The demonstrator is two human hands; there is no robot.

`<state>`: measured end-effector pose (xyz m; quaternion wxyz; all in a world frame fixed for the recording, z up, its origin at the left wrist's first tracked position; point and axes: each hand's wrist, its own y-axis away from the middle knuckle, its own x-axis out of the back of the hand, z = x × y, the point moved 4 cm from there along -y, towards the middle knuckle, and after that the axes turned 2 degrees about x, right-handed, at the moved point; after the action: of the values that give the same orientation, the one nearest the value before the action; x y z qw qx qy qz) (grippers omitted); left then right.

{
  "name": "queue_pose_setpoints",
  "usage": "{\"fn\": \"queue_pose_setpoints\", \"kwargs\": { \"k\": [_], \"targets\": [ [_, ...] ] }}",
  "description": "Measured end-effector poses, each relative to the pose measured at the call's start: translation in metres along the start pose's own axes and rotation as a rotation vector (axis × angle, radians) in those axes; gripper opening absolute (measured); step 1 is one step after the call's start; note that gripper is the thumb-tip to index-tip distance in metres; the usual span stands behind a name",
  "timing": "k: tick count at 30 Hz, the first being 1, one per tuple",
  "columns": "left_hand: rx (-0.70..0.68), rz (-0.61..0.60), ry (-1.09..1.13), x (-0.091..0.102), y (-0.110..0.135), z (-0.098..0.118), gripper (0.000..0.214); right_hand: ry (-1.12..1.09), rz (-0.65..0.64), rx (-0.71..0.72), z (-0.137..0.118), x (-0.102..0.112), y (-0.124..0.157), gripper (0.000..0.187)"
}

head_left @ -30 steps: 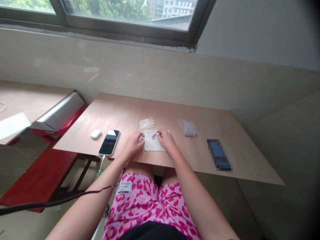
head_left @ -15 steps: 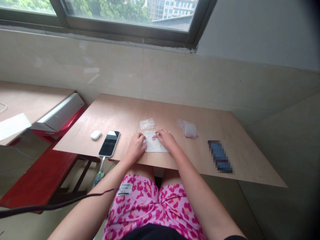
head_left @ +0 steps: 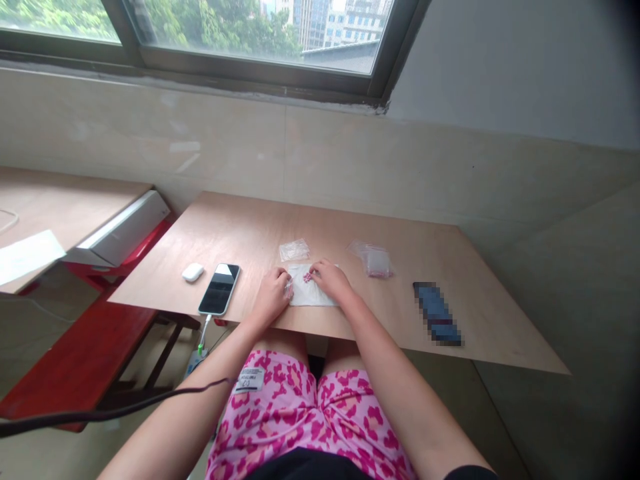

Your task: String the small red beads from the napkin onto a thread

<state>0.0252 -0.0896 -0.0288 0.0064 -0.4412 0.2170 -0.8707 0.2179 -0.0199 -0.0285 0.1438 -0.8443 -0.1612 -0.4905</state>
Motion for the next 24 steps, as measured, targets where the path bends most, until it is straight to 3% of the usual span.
{"fn": "queue_pose_setpoints", "kwargs": {
  "k": [6,11,17,19,24],
  "targets": [
    [0.007,0.009,0.008,0.000,0.001,0.000,0.015,-0.083,0.108,-0.073,0.003,0.009,0.008,0.010],
    [0.011,0.015,0.016,-0.001,0.001,-0.002,0.016,-0.198,0.207,-0.171,-0.009,0.004,0.024,0.024],
    [0.023,0.031,0.007,-0.003,0.001,-0.005,0.012,-0.422,0.116,0.036,-0.059,-0.012,0.030,0.011],
    [0.026,0.033,0.014,-0.003,0.001,-0.005,0.014,-0.370,0.121,0.000,-0.056,-0.012,0.029,0.011],
    [0.029,0.026,0.038,0.001,0.001,-0.003,0.015,-0.192,0.166,-0.194,-0.017,-0.008,0.028,0.014]
  ]
}}
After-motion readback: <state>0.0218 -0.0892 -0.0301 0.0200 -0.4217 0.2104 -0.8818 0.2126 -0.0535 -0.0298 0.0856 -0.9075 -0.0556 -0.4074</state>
